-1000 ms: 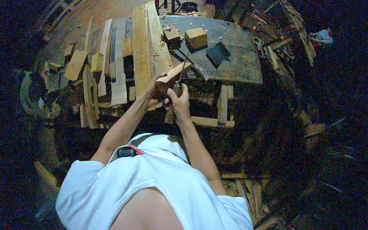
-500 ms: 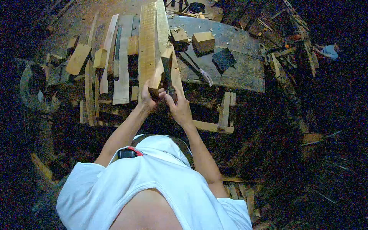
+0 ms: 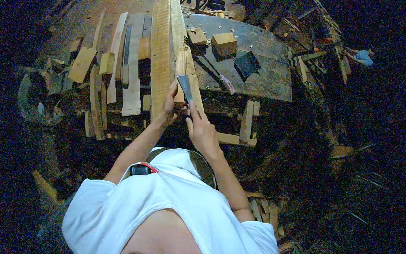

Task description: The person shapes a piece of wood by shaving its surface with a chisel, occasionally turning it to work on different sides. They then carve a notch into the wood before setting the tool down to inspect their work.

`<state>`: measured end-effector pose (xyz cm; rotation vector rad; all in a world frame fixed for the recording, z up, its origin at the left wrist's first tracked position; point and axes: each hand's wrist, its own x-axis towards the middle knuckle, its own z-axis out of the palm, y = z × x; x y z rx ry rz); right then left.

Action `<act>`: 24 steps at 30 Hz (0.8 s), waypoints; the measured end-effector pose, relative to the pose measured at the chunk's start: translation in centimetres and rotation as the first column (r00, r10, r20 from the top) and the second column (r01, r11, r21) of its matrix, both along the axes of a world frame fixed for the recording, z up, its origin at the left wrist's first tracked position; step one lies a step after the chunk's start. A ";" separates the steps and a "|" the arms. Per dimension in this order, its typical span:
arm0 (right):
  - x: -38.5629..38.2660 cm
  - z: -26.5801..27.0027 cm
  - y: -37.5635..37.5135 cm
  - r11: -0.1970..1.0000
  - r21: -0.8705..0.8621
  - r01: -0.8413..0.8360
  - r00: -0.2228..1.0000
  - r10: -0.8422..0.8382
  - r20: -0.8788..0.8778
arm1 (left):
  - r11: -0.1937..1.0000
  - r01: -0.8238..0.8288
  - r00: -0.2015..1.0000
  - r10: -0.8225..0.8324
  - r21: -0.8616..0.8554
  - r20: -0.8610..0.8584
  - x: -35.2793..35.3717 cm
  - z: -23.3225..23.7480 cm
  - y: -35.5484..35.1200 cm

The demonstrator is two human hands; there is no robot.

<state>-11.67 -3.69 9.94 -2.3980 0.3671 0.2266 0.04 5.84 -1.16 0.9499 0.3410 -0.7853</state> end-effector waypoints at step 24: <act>1.2 -0.3 -0.4 0.997 0.074 -0.001 1.000 0.000 0.012 | 0.995 -0.024 0.986 0.007 0.098 0.167 0.3 2.5 -0.2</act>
